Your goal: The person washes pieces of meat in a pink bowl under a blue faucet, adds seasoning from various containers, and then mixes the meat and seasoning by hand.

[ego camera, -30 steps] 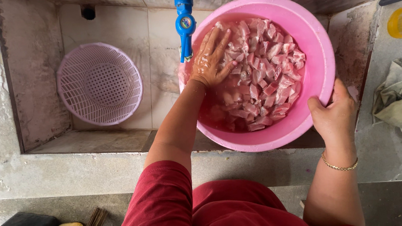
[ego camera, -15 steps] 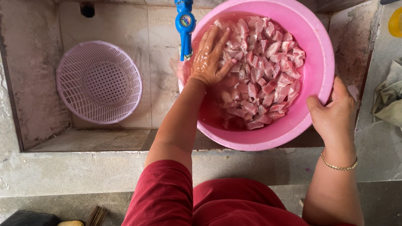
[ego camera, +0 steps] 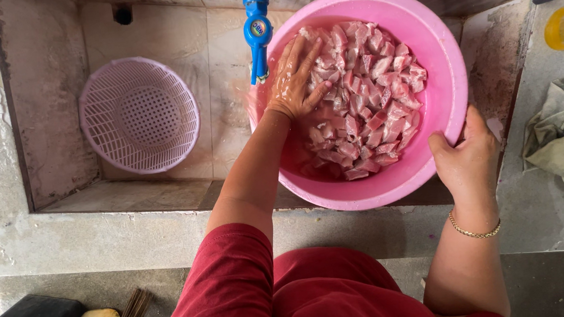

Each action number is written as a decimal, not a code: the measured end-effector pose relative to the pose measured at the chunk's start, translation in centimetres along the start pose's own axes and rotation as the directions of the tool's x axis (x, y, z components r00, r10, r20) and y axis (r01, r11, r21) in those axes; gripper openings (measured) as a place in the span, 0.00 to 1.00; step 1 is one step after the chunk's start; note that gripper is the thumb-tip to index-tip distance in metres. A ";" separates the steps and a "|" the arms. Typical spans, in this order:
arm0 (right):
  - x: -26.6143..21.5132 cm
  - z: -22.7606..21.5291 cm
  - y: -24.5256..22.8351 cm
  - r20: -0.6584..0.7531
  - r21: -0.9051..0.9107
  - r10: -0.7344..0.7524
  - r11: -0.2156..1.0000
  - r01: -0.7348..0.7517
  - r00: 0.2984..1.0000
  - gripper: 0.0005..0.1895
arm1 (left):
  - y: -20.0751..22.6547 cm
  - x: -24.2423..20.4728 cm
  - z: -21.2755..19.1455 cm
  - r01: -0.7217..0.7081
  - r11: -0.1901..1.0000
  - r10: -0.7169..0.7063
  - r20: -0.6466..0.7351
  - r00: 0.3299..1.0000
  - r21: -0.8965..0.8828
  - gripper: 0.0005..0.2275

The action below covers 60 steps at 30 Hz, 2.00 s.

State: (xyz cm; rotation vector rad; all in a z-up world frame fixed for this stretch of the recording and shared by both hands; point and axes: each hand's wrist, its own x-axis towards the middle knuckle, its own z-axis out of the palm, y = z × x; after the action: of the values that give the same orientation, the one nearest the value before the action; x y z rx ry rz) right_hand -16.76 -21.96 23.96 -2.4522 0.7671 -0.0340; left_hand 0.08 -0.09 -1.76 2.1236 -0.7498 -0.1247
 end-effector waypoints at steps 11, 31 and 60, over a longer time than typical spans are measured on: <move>-0.2 -0.1 -0.5 0.013 0.072 -0.007 0.997 0.007 1.000 0.21 | 0.4 0.0 -0.3 0.040 0.999 -0.040 0.025 0.999 0.005 0.36; 0.0 0.4 -1.6 0.028 0.237 -0.029 0.971 0.021 0.999 0.25 | -0.2 -0.2 -0.1 0.021 1.000 -0.021 0.003 1.000 -0.007 0.37; -0.3 0.6 -5.0 0.023 0.057 -0.044 0.997 0.042 0.999 0.20 | -1.3 -0.9 -0.7 0.059 0.997 -0.060 -0.014 0.998 -0.051 0.38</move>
State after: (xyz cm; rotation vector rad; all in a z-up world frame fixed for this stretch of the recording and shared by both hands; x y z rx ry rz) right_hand -14.29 -18.15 26.16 -2.4113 0.6938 -0.0417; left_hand 0.20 1.45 -2.48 2.0972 -0.6681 -0.1573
